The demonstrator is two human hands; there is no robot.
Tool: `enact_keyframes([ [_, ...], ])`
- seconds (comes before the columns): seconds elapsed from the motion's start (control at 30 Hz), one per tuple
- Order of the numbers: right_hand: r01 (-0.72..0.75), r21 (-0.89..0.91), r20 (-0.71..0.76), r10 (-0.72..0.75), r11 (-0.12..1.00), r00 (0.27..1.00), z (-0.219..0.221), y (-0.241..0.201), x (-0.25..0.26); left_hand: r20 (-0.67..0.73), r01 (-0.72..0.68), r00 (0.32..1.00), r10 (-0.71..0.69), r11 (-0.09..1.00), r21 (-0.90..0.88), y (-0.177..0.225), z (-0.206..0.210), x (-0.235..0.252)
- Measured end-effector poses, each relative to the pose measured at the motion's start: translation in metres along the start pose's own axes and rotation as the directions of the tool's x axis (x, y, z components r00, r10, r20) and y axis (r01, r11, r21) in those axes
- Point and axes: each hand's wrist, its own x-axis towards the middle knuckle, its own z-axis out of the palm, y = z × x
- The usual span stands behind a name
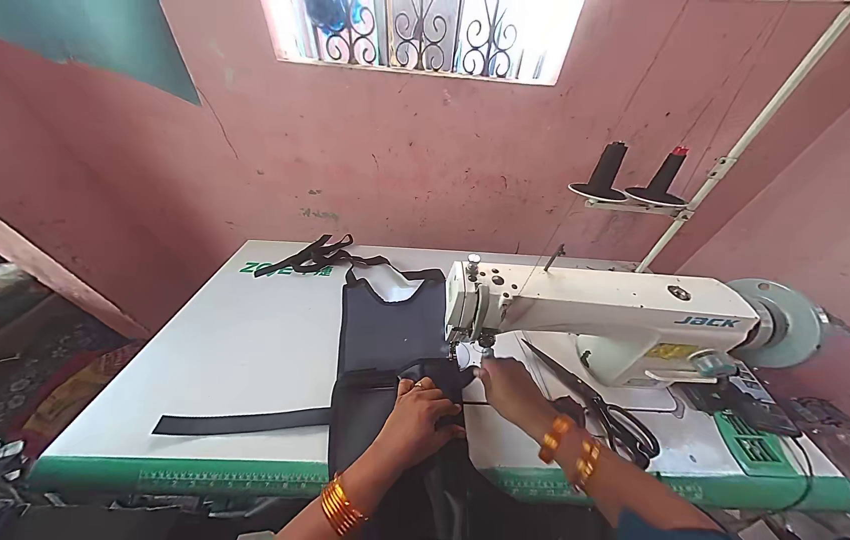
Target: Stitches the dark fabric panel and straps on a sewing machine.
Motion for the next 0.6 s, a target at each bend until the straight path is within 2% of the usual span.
enact_keyframes([
  [0.1,0.166,0.132,-0.06,-0.159,0.977,0.985,0.027,-0.013,-0.027,-0.033,-0.02,0.999,0.02,1.0,0.01,-0.002,0.001,0.003],
  [0.17,0.271,0.267,-0.222,-0.215,0.925,0.951,0.045,-0.004,-0.044,-0.027,-0.025,0.999,0.025,1.0,0.008,-0.005,0.006,-0.008],
  [0.2,0.289,0.252,-0.266,-0.221,0.924,0.938,0.039,0.007,-0.041,-0.035,-0.032,0.999,0.032,0.999,0.007,-0.005,0.008,-0.001],
  [0.23,0.265,0.198,-0.257,-0.211,0.944,0.943,0.035,0.009,-0.034,-0.03,-0.032,0.999,0.032,0.999,0.012,-0.006,0.006,0.0],
  [0.3,0.089,0.079,-0.078,-0.083,0.993,0.993,0.021,0.007,-0.016,-0.012,-0.025,1.0,0.025,1.0,0.002,-0.004,0.006,-0.004],
  [0.37,-0.006,0.013,-0.011,0.007,1.0,1.0,0.013,0.01,0.008,0.034,-0.002,0.999,0.003,1.0,-0.003,-0.003,-0.002,0.0],
  [0.43,-0.032,0.036,0.033,0.031,0.999,0.999,0.01,0.01,0.008,0.113,0.106,0.989,-0.1,0.993,-0.048,0.003,-0.022,0.012],
  [0.5,-0.052,0.113,0.116,0.038,0.992,0.993,0.008,0.009,-0.01,0.085,0.253,0.964,-0.25,0.967,-0.029,0.008,-0.043,0.034],
  [0.57,-0.046,0.189,0.206,0.006,0.981,0.979,0.008,0.008,-0.037,0.169,0.378,0.907,-0.386,0.922,0.079,0.009,-0.05,0.057],
  [0.6,0.013,0.256,0.155,-0.054,0.967,0.986,0.013,0.011,-0.053,0.238,0.419,0.87,-0.432,0.902,0.107,0.006,-0.047,0.066],
])
